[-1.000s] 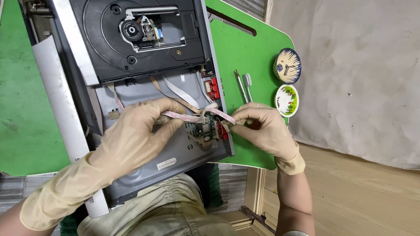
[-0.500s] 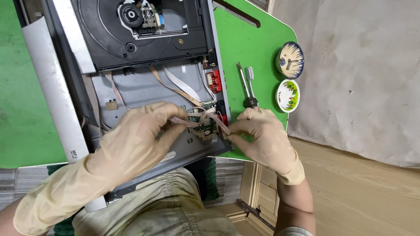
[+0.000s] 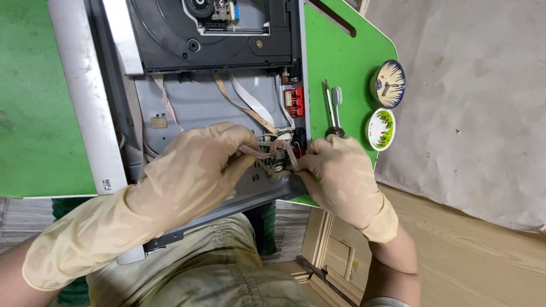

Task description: Brushing dust off internal circuit boards and reconnecting ribbon cables inside an electronic device.

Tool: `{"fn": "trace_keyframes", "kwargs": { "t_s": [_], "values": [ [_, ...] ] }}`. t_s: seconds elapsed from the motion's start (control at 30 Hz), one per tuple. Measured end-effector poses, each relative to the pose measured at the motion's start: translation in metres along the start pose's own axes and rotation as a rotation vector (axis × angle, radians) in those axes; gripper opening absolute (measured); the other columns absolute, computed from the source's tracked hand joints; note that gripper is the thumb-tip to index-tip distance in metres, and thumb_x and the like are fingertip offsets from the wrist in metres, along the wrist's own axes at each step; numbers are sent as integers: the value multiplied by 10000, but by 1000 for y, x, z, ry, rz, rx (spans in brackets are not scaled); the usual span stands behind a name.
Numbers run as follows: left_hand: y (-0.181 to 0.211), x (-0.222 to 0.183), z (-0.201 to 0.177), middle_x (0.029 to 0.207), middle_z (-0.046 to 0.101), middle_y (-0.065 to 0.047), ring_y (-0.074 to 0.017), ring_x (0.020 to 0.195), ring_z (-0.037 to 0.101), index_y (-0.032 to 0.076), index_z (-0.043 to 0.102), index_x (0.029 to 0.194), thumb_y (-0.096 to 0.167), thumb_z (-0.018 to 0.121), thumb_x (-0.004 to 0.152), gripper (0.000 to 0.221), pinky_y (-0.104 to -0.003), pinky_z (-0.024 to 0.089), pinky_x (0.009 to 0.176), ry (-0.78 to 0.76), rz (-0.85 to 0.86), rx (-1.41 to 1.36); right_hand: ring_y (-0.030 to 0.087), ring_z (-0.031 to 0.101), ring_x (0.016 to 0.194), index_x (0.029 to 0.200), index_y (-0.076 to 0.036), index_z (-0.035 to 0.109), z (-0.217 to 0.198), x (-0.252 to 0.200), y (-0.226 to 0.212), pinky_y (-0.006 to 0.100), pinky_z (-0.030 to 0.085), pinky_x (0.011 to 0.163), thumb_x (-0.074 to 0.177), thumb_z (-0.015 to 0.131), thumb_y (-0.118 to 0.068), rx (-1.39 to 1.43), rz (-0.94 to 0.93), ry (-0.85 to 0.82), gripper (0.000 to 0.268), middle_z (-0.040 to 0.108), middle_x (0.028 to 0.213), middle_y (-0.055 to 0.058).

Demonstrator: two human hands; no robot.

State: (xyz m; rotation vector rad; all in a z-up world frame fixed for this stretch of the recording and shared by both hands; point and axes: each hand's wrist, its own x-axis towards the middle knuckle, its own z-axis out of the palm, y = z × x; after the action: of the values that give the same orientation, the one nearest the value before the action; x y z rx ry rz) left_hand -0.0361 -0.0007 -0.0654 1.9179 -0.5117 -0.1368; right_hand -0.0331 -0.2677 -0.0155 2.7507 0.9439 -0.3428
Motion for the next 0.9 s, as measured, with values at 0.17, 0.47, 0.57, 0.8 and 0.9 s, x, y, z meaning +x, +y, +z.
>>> {"fn": "trace_keyframes", "kwargs": {
  "t_s": [0.17, 0.47, 0.57, 0.8, 0.9],
  "values": [
    [-3, 0, 2, 940, 789, -60, -227, 769, 778, 51, 721, 1025, 89, 673, 953, 95, -342, 629, 629, 9, 38, -9, 301, 530, 634, 750, -242, 751, 1, 8, -2, 444, 439, 559, 857, 700, -414, -131, -60, -101, 208, 539, 686, 23],
    [-7, -2, 7, 929, 763, -34, -245, 796, 745, 76, 707, 1012, 121, 687, 951, 78, -370, 565, 614, 48, 70, 42, 280, 499, 606, 770, -235, 754, 3, 12, -3, 429, 411, 525, 835, 708, -255, -63, -73, -45, 82, 535, 710, 4],
    [-8, -2, 7, 885, 752, -21, -248, 740, 736, 83, 692, 1004, 139, 682, 964, 70, -383, 548, 544, 26, 38, 59, 264, 524, 672, 892, -300, 798, 6, 8, 1, 417, 415, 571, 871, 739, -329, -61, -67, -41, 69, 638, 846, -41],
    [-6, -2, 6, 888, 765, -21, -222, 745, 746, 81, 705, 1006, 135, 693, 965, 69, -350, 547, 545, 65, 72, 72, 272, 549, 754, 864, -286, 802, 10, 8, 7, 439, 419, 636, 850, 765, -290, 42, -76, -11, 40, 682, 959, -70],
    [-5, -2, 5, 908, 774, -48, -238, 726, 752, 48, 704, 1018, 137, 684, 974, 100, -365, 578, 545, 25, 60, 60, 240, 514, 792, 934, -276, 786, 9, 3, 5, 408, 391, 690, 888, 748, -304, 102, -33, 16, 66, 669, 1041, -92]
  ]
}}
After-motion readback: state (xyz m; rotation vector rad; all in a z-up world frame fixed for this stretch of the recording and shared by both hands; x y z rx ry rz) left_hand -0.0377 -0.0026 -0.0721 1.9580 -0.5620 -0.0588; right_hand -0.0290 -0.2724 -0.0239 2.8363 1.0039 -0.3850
